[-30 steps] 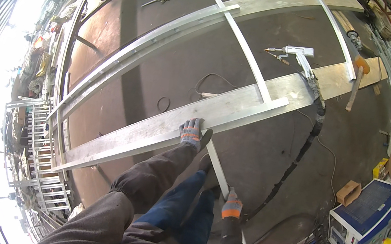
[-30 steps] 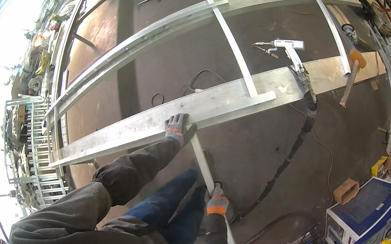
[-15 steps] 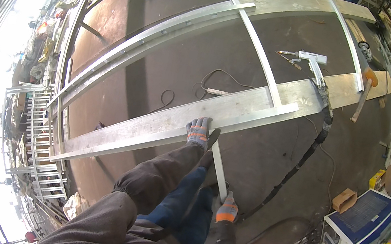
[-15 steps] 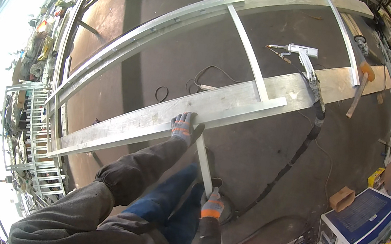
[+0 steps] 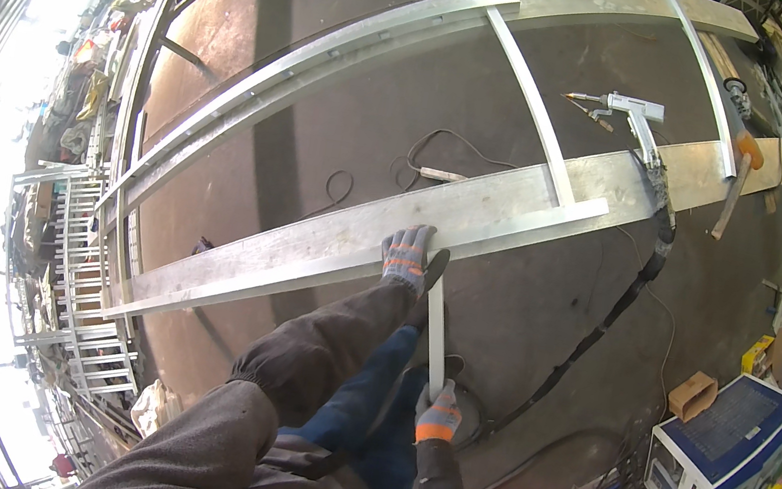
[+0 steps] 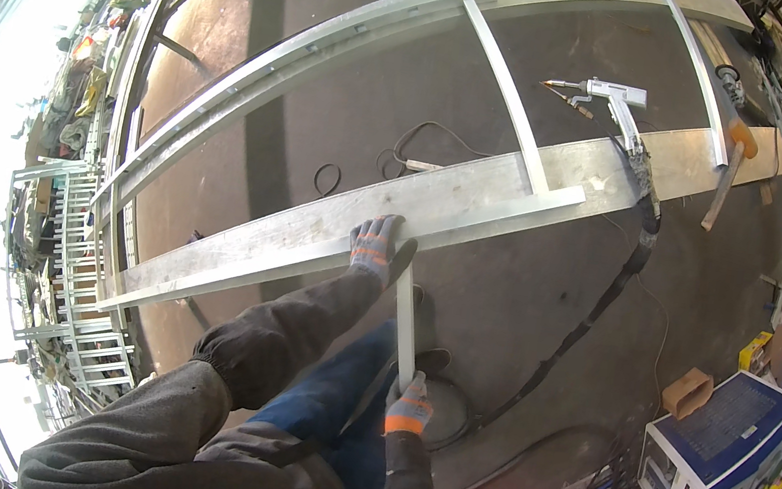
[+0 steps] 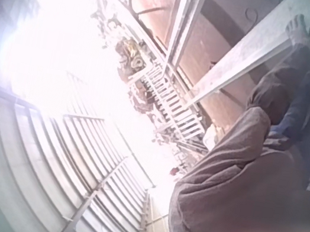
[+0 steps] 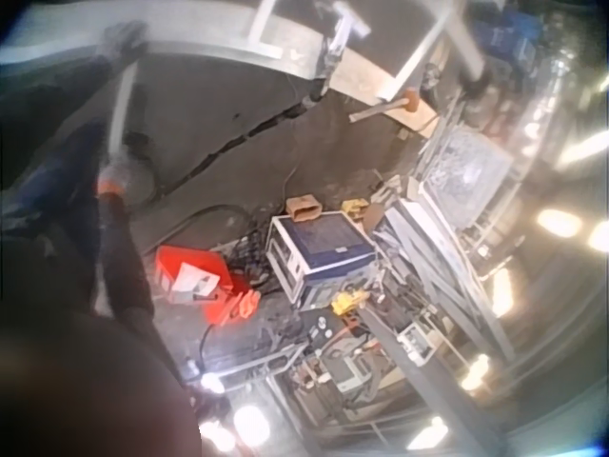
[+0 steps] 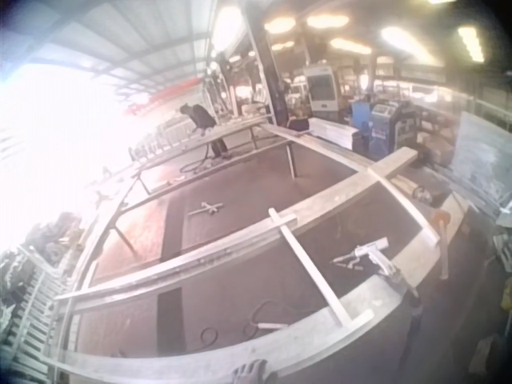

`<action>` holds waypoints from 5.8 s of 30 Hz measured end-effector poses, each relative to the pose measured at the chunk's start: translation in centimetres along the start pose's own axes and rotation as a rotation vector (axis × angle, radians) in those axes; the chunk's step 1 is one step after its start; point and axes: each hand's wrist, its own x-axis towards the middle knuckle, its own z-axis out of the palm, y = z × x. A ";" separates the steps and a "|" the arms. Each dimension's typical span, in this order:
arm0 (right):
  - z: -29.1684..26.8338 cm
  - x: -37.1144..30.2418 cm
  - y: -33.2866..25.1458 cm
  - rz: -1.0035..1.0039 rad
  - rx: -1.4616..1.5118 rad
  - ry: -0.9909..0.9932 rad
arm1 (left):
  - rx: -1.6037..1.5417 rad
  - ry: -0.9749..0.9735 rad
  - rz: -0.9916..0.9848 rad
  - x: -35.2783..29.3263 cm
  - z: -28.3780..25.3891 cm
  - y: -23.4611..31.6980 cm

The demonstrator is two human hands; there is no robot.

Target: The person assembles a metal frame by placing crossbars onto a larger frame, tapping them into place with a rubber mallet, measuring with a tape measure, and tack-welding the joints with a welding torch. The person then places a paper on a red machine.

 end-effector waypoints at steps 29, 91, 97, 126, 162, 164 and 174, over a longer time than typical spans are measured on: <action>-0.3 1.0 2.7 0.169 0.215 -0.217 | 0.017 -0.099 -0.050 0.2 -0.1 -0.1; -8.0 25.4 -20.7 -0.136 -0.361 -0.284 | 0.015 -0.426 0.462 3.2 -1.7 -8.9; -2.3 39.5 -28.1 -0.228 0.232 -0.033 | -0.096 -0.532 0.451 3.6 -2.4 -9.0; 7.4 50.8 -30.5 -0.096 0.064 -0.124 | -0.328 -0.617 0.153 6.0 -5.2 -7.2; 5.8 58.2 -36.2 0.241 0.938 -0.532 | -0.549 0.212 -0.366 29.1 -5.3 -17.3; 5.8 58.5 -36.9 0.337 0.991 -0.557 | -0.364 0.012 -0.407 37.6 -6.4 -20.2; 12.0 57.8 -34.8 0.487 1.216 -0.295 | 0.190 -0.031 -0.234 45.1 -8.9 -18.6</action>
